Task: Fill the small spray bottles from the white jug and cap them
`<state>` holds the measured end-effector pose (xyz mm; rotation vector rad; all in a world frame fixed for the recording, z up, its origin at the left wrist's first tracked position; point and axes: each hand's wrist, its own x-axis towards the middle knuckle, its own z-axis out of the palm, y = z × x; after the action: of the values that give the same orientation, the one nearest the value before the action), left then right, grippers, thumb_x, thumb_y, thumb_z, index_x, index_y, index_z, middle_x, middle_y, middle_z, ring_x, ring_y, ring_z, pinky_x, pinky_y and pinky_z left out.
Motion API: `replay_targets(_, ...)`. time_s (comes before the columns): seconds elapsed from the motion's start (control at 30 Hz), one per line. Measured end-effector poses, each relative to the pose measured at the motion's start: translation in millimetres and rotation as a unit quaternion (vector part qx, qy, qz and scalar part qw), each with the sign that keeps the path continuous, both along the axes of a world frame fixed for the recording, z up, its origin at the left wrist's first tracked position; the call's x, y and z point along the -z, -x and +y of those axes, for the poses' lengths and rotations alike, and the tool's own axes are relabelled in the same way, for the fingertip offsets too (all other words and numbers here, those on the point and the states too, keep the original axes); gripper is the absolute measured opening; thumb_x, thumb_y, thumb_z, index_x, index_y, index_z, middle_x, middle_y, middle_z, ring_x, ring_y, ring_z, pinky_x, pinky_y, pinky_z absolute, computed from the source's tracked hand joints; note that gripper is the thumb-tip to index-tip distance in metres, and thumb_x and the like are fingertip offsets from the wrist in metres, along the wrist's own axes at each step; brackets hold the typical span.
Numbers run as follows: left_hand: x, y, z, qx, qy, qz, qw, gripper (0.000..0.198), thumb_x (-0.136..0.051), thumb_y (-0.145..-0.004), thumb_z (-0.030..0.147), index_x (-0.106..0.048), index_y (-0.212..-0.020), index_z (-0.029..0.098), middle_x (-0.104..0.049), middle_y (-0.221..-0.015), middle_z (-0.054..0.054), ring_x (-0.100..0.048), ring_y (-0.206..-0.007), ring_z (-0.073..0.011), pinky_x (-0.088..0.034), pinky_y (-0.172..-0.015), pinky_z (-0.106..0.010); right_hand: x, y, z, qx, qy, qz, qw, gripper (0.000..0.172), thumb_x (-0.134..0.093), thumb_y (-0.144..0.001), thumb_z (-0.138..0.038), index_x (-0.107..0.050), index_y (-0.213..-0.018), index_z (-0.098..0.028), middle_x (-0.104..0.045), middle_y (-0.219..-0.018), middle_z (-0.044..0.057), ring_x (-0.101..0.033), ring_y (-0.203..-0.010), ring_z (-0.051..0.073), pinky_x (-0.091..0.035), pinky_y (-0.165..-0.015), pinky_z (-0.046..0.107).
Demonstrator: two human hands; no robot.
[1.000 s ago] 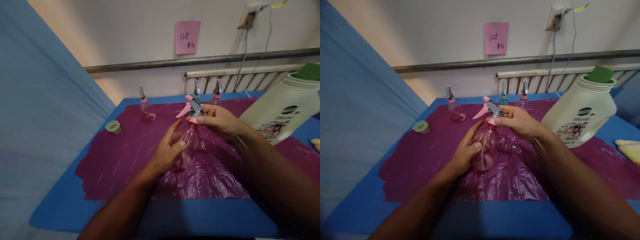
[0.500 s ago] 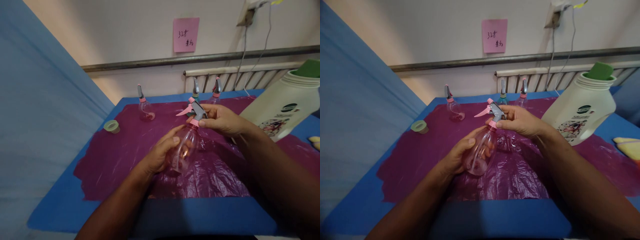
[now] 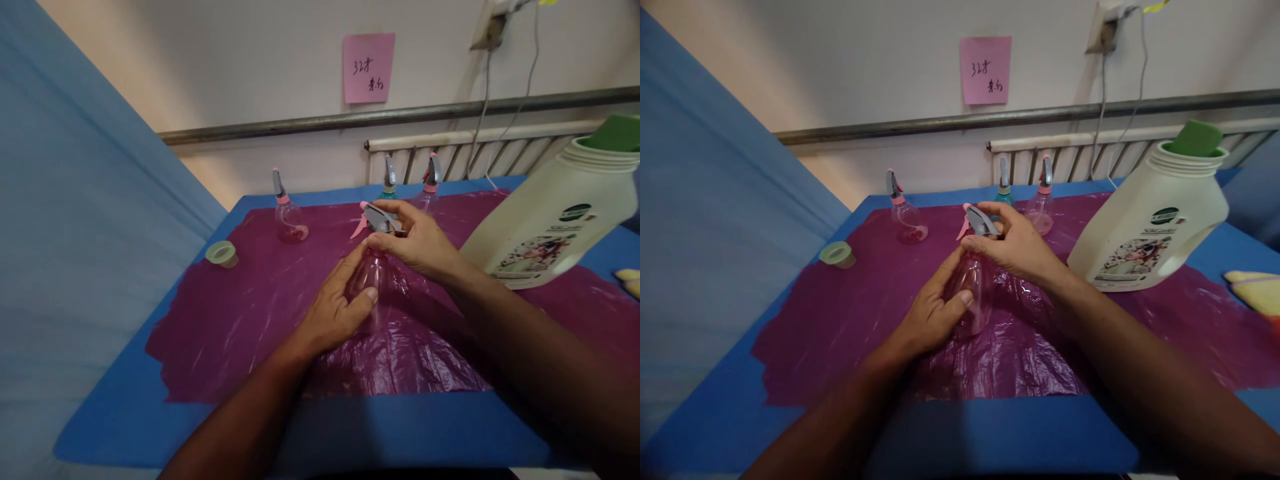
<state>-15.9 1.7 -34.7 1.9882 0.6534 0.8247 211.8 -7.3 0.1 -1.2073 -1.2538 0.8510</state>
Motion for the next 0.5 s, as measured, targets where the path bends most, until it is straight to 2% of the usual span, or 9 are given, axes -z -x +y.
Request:
replay_targets(0.13,2.0,2.5,4.5,-0.007,0.01,-0.029,1.0,0.075,-0.067,-0.107,0.044,-0.044,-0.178,0.035,-0.045,-0.186,-0.007,-0.043,-0.173,-0.037,-0.033,-0.144,-0.066,3.7,0.1,-1.7,-0.019,-0.012,-0.013,1.0,0.07,-0.092,-0.087,-0.065,-0.07,-0.144,-0.03,-0.071,-0.094,0.003,-0.066,-0.083,0.023,-0.062,-0.084,0.047)
replay_targets(0.2,3.1,3.1,6.5,-0.007,0.014,-0.041,0.999,0.076,-0.068,-0.107,0.046,-0.043,-0.178,0.037,-0.046,-0.185,-0.006,-0.043,-0.172,-0.0366,-0.033,-0.144,-0.066,4.0,-4.0,-3.4,-0.02,-0.027,-0.008,0.999,0.073,-0.086,-0.092,-0.071,-0.067,-0.15,-0.031,-0.069,-0.089,0.001,-0.066,-0.084,0.023,-0.062,-0.089,0.048)
replay_targets(0.3,4.3,2.9,8.0,0.001,0.006,-0.044,0.999,0.077,-0.068,-0.108,0.045,-0.04,-0.18,0.037,-0.044,-0.187,-0.005,-0.042,-0.173,-0.0364,-0.032,-0.144,-0.066,2.2,-8.4,-5.9,-0.057,-0.042,0.029,0.997,0.088,-0.09,-0.089,-0.067,-0.056,-0.163,-0.035,-0.076,-0.105,0.003,-0.073,-0.104,0.027,-0.061,-0.103,0.051)
replay_targets(0.37,4.9,2.5,7.8,0.009,-0.007,-0.047,0.999,0.076,-0.066,-0.109,0.044,-0.039,-0.18,0.038,-0.039,-0.189,-0.004,-0.037,-0.175,-0.0352,-0.028,-0.145,-0.065,0.2,-8.5,-6.8,-0.092,-0.026,0.048,0.994,0.098,-0.095,-0.085,-0.06,-0.051,-0.169,-0.036,-0.079,-0.112,0.004,-0.075,-0.111,0.027,-0.062,-0.106,0.051)
replay_targets(0.43,5.2,2.1,6.6,0.009,-0.015,-0.047,0.999,0.076,-0.066,-0.109,0.043,-0.039,-0.18,0.04,-0.037,-0.19,-0.003,-0.037,-0.176,-0.0345,-0.029,-0.146,-0.063,-2.2,-7.1,-6.9,-0.106,-0.012,0.055,0.993,0.098,-0.098,-0.083,-0.055,-0.053,-0.168,-0.033,-0.079,-0.112,0.005,-0.075,-0.11,0.026,-0.063,-0.105,0.05)
replay_targets(0.5,5.3,1.9,4.8,-0.002,-0.024,-0.04,0.999,0.077,-0.068,-0.108,0.042,-0.04,-0.179,0.04,-0.042,-0.187,-0.004,-0.042,-0.173,-0.0357,-0.034,-0.144,-0.064,-4.5,-5.0,-6.2,-0.102,-0.007,0.057,0.993,0.092,-0.101,-0.081,-0.051,-0.061,-0.161,-0.032,-0.079,-0.114,0.005,-0.075,-0.109,0.025,-0.064,-0.104,0.049)
